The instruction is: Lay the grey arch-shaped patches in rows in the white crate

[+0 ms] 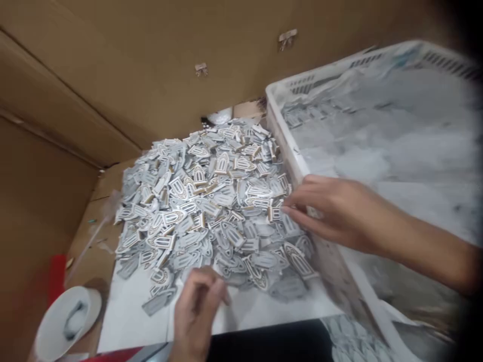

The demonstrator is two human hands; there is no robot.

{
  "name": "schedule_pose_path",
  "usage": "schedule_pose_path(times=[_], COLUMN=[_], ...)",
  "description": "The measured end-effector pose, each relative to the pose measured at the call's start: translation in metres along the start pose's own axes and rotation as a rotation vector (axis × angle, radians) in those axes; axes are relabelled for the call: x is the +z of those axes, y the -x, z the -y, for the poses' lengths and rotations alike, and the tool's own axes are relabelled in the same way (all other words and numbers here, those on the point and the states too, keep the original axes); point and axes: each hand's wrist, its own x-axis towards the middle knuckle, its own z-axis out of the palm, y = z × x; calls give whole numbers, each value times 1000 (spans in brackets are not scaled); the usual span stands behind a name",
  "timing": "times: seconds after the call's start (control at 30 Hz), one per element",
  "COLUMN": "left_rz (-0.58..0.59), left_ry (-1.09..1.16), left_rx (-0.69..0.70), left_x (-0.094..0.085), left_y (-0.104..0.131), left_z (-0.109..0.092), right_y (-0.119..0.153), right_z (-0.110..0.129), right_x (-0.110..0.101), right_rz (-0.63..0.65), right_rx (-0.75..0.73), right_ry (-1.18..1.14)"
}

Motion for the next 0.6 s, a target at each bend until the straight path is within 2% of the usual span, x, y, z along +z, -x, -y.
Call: schedule_pose_path(times=[0.03,0.1,0.2,0.33,0.47,0.6], left_rz=[-77,-148,-117,-26,-14,32], left_ry=[-84,-202,-395,-716,-875,-905], left_rx=[-23,-61,-18,92,32,5], left_x=[-10,-26,-33,-17,11,31], left_y=[1,1,-2,-15,-31,-49], left_z=[3,9,17,23,16,7], right_y=[0,-1,-1,-1,-2,-2], right_z=[0,1,2,3,3,5], right_x=[-1,-1,-3,-4,-5,-7], right_rz=[1,10,29,35,41,69], right_rx=[0,8,18,6,4,25], right_ry=[-9,-22,-20,-7,-1,-21])
